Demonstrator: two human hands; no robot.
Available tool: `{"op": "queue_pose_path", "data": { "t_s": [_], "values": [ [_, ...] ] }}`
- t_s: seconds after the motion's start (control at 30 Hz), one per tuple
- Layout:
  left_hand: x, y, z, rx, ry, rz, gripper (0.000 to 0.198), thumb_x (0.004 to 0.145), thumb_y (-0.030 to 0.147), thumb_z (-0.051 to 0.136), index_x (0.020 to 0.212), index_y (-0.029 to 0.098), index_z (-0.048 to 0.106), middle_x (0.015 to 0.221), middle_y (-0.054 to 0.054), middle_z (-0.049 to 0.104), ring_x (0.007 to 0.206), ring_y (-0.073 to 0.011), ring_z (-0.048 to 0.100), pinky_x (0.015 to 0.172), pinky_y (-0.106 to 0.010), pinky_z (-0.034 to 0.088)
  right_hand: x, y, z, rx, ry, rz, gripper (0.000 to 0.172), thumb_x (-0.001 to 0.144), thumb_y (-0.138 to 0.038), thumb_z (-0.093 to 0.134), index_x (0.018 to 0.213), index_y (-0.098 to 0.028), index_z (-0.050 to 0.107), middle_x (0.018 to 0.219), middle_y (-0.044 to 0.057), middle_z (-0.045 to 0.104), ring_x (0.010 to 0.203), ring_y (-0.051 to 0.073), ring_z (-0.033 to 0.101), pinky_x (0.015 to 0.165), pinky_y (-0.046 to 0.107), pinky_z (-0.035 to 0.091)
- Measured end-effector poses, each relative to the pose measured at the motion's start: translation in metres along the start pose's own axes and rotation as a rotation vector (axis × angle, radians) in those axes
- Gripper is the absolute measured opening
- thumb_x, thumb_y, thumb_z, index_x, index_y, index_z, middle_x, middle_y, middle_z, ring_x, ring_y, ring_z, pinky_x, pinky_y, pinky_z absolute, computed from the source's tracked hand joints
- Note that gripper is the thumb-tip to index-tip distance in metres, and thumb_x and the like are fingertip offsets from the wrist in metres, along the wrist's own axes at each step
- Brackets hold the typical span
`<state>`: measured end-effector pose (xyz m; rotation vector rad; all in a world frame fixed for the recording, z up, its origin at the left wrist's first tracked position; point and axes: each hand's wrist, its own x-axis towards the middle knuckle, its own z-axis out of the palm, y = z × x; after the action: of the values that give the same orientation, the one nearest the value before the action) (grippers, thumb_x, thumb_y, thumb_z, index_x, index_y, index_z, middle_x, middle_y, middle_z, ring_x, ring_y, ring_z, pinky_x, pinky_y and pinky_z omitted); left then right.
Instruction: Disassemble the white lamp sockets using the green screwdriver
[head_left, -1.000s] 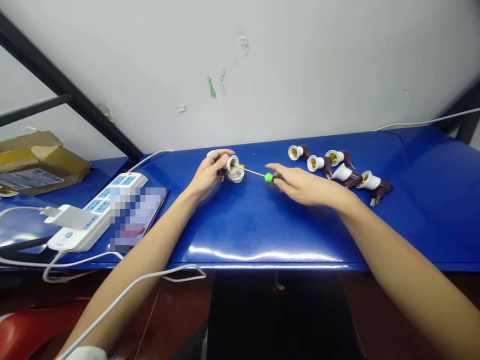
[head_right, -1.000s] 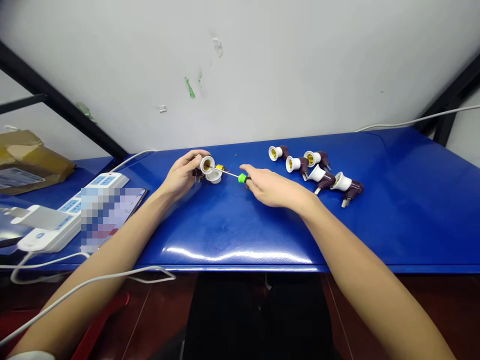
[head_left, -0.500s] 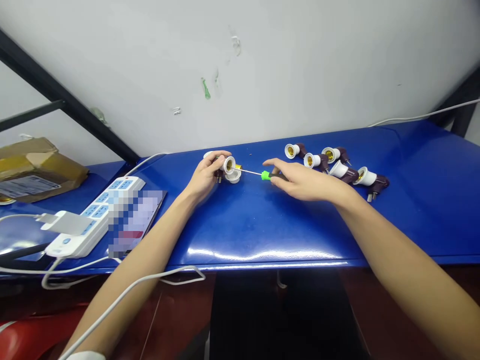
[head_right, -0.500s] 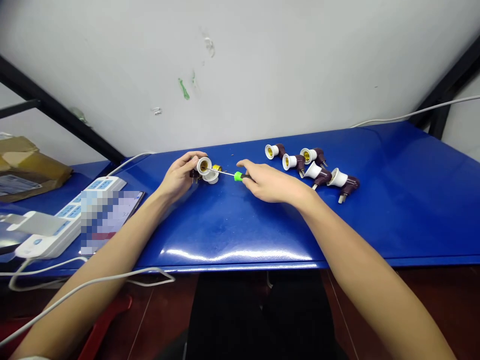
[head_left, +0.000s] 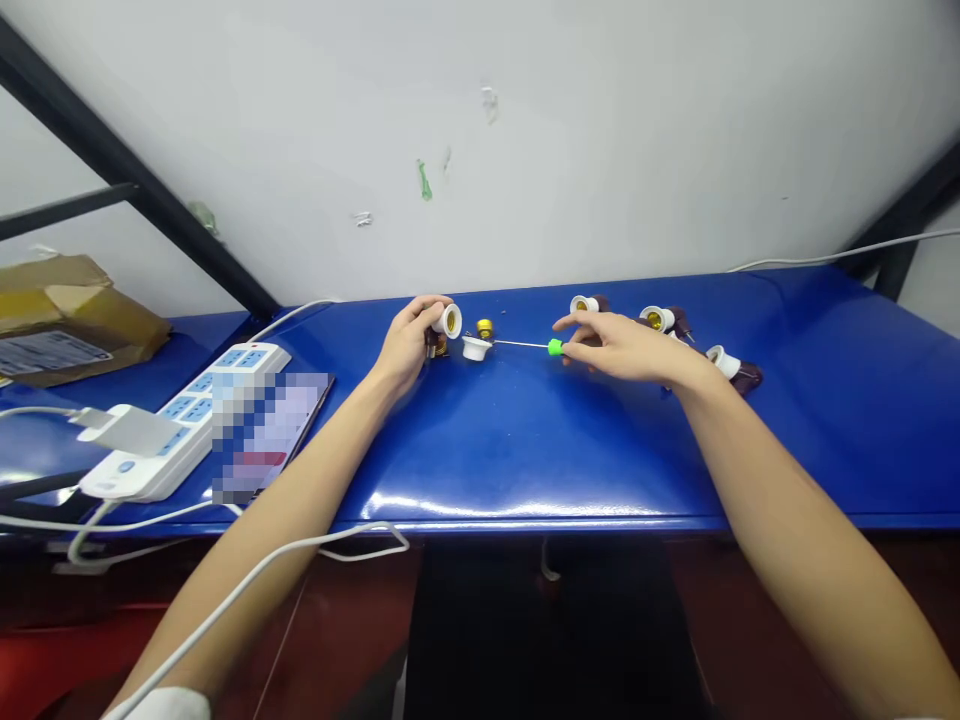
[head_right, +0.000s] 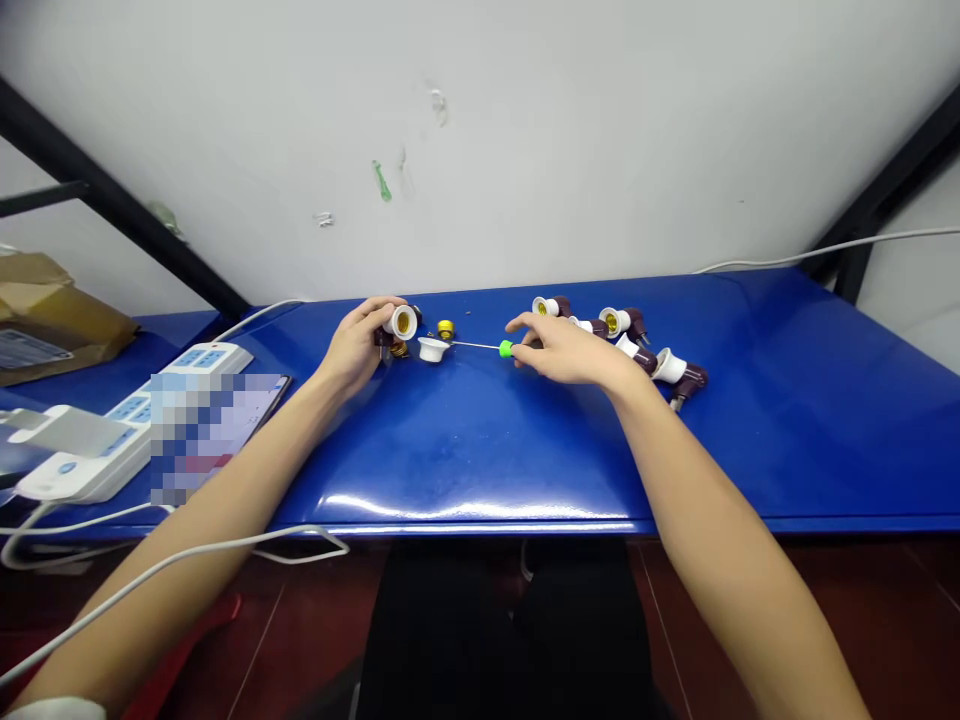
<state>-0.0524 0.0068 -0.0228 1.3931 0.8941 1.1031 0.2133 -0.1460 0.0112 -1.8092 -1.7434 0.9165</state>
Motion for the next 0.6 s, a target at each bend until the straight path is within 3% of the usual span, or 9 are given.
{"op": "queue_pose_path", "data": {
  "t_s": [0.2,0.37,0.5,0.6],
  "values": [
    [-0.004,0.002,0.001,0.006,-0.037,0.015,0.023,0.078,0.036,0.083,0.092,0.019,0.076,0.083,-0.002,0.069,0.067,-0.0122,0.056,0.056,-0.025,0.044,0.002,0.009,-0.003,0.027,0.053,0.004,0.041,0.099,-0.036,0.065,0.137,-0.023,0.066,0.104,0.007,0.083,0.082,0.023,0.072,0.078,0.038,0.055],
    [-0.007,0.002,0.003,0.003,-0.045,0.014,0.022,0.079,0.037,0.083,0.091,0.019,0.076,0.083,-0.003,0.069,0.068,-0.0138,0.057,0.06,-0.028,0.045,0.004,0.019,-0.006,0.119,0.116,-0.059,0.039,0.096,-0.042,0.068,0.13,-0.023,0.069,0.098,0.005,0.08,0.073,0.018,0.064,0.066,0.032,0.049],
    [-0.01,0.007,0.004,0.01,-0.117,-0.025,0.026,0.08,0.041,0.085,0.092,0.019,0.077,0.08,-0.003,0.068,0.066,-0.0131,0.055,0.059,-0.027,0.043,0.013,0.021,0.004,0.276,0.214,-0.046,0.035,0.089,-0.04,0.074,0.119,-0.022,0.069,0.082,0.001,0.066,0.063,0.015,0.055,0.054,0.03,0.043],
    [-0.017,0.011,0.007,0.029,-0.249,-0.038,0.036,0.081,0.051,0.086,0.097,0.019,0.079,0.08,-0.004,0.069,0.067,-0.0142,0.057,0.06,-0.028,0.044,0.019,0.012,0.02,0.432,0.277,-0.124,0.031,0.083,-0.045,0.081,0.098,-0.024,0.063,0.075,-0.004,0.053,0.057,0.011,0.045,0.05,0.028,0.039]
  ]
}}
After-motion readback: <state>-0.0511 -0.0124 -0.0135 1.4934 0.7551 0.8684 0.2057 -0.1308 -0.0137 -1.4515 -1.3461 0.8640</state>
